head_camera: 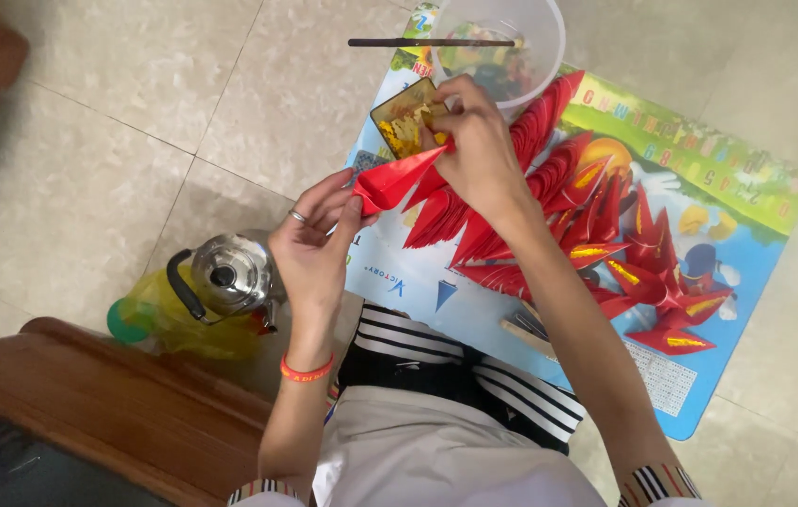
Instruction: The recorder is assembling small red paper folded shapes and inserting gold paper slips into them, likely for a festive decoration.
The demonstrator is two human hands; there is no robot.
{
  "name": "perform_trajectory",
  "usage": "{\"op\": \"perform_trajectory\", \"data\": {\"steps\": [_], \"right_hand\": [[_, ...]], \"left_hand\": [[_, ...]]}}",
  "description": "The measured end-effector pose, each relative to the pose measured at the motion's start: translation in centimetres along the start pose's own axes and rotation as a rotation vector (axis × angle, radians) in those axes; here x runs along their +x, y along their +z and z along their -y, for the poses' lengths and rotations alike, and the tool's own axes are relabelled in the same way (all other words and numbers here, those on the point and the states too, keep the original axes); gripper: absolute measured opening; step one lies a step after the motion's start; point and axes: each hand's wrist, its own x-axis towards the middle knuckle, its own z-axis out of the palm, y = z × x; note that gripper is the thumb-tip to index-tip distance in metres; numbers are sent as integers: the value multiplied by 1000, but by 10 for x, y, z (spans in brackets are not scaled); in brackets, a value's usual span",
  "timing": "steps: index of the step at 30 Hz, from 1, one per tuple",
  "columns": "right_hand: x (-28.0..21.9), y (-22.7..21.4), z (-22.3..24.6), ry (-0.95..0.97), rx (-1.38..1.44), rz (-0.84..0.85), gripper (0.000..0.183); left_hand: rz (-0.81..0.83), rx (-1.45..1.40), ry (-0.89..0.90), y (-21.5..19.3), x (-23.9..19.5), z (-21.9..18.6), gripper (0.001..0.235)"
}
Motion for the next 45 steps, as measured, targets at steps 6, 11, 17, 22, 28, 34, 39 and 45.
{"op": "perform_trajectory", "data": {"steps": [6, 11, 17, 22, 28, 34, 39, 45], "right_hand": [[-7, 0, -12, -89, -47, 31, 9], [-10, -5, -11, -21, 17, 17, 10], [-32, -30, 4, 323, 351, -123, 26], [-57, -60, 14, 381, 739, -74, 51], [-63, -99, 53, 294, 244, 124, 62], [-64, -115, 75, 168, 45, 282, 83], [-65, -124, 76, 94, -178, 338, 86], [-71, -133, 74, 55, -304, 375, 81]], "left_hand": [[2, -13, -22, 1, -1, -5, 30], [-2, -28, -6, 3, -2, 2, 29], [-22, -50, -19, 21, -10, 14, 31], [35, -95, -44, 34, -11, 7, 34], [125, 104, 52, 47, -10, -16, 33], [320, 271, 152, 61, -16, -19, 22], [391, 356, 165, 67, -16, -6, 22], [453, 352, 182, 74, -19, 3, 25]]}}
